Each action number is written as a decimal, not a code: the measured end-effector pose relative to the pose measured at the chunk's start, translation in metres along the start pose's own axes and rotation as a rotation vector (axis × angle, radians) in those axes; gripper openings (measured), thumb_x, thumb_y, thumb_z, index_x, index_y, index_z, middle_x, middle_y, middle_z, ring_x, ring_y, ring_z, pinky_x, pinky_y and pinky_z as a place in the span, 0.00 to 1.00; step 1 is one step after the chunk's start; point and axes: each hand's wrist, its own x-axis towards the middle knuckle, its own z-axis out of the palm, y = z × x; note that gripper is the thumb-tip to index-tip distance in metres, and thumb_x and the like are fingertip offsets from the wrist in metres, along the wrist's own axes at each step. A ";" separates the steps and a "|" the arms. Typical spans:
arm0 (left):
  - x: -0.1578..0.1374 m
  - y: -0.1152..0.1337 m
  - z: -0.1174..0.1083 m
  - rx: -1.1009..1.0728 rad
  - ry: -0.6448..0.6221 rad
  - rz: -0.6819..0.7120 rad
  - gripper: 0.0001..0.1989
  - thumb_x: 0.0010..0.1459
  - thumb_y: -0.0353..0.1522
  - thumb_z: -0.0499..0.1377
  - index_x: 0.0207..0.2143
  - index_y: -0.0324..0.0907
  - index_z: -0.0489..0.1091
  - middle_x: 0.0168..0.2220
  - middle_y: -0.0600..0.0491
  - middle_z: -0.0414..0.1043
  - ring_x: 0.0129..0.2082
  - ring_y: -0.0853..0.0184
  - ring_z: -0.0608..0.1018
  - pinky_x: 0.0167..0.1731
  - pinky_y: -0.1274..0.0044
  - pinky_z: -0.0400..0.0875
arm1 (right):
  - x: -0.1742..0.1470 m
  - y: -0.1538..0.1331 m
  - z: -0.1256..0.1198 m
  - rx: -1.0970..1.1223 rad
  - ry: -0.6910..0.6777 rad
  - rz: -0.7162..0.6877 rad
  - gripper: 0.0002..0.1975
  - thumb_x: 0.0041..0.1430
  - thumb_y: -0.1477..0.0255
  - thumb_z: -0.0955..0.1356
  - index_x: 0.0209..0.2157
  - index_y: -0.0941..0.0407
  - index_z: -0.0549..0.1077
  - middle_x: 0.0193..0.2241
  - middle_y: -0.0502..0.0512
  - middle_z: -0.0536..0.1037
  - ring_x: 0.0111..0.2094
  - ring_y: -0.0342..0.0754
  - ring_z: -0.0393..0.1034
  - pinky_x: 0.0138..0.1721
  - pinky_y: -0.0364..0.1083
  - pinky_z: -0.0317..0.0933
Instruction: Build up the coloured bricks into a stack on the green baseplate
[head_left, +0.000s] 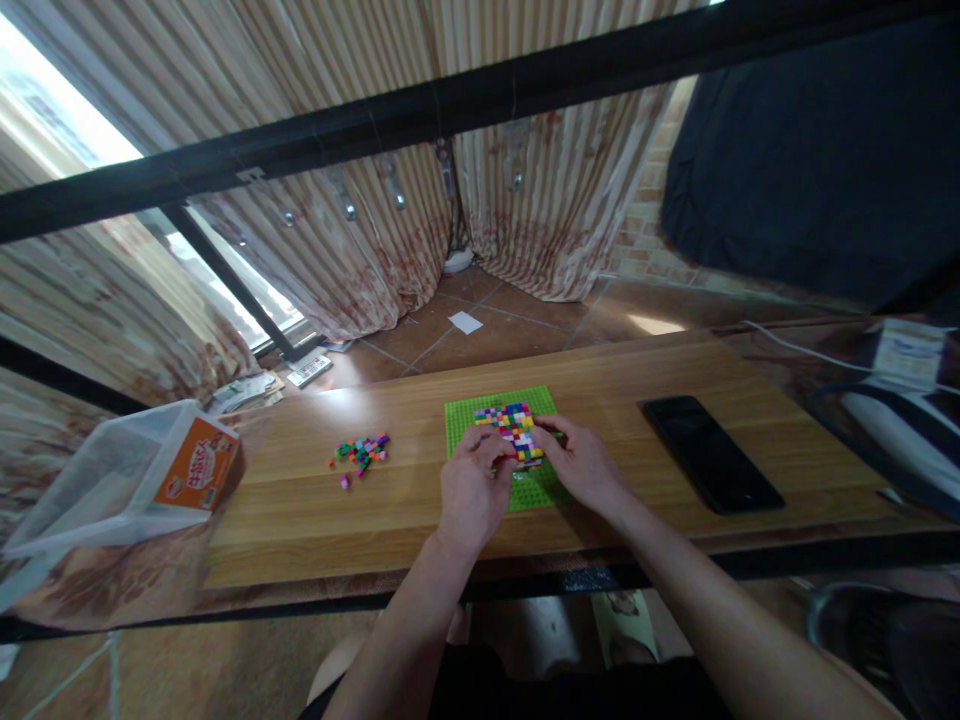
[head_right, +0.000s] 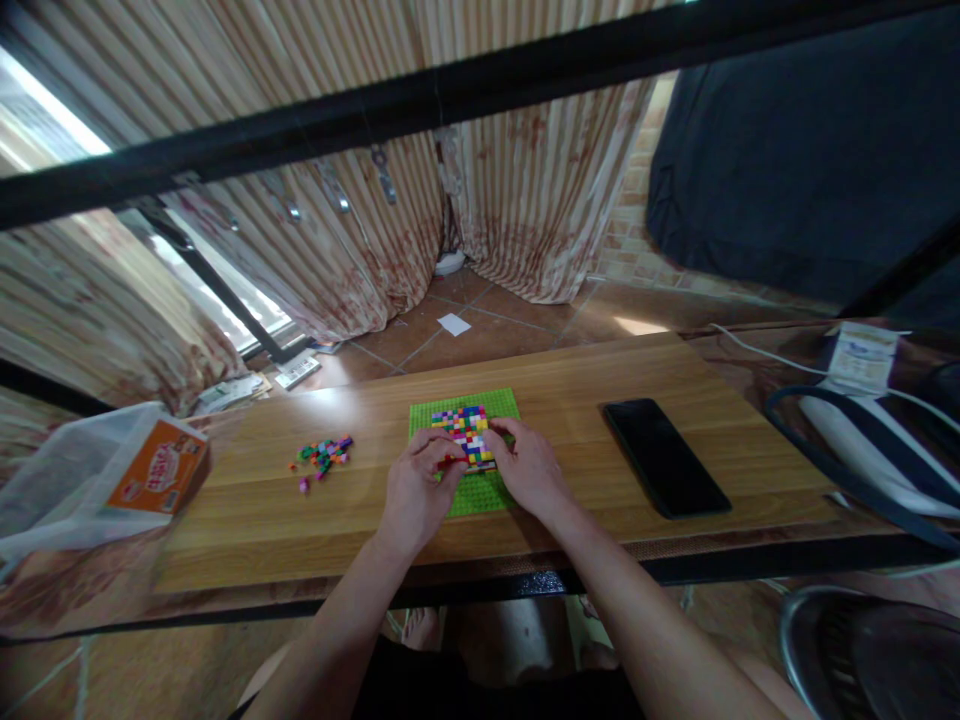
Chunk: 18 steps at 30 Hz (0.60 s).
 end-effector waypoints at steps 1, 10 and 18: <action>0.000 0.000 0.001 0.008 0.005 -0.005 0.06 0.55 0.25 0.59 0.30 0.44 0.71 0.41 0.53 0.71 0.42 0.68 0.75 0.42 0.76 0.69 | 0.000 0.000 0.000 0.005 -0.003 0.002 0.18 0.61 0.62 0.63 0.44 0.57 0.76 0.39 0.58 0.81 0.35 0.51 0.75 0.39 0.49 0.66; -0.001 0.000 0.005 0.037 0.002 -0.020 0.06 0.56 0.24 0.59 0.29 0.43 0.68 0.40 0.53 0.72 0.40 0.67 0.75 0.41 0.74 0.69 | -0.007 -0.005 0.005 0.113 -0.090 -0.008 0.27 0.56 0.60 0.68 0.56 0.55 0.66 0.50 0.60 0.75 0.45 0.52 0.72 0.47 0.52 0.65; -0.002 -0.004 0.009 0.082 0.015 -0.042 0.12 0.56 0.25 0.58 0.42 0.44 0.66 0.42 0.51 0.72 0.44 0.63 0.74 0.44 0.72 0.69 | -0.007 -0.007 0.008 0.092 -0.114 0.040 0.30 0.53 0.61 0.69 0.57 0.55 0.64 0.51 0.60 0.74 0.45 0.53 0.72 0.48 0.54 0.64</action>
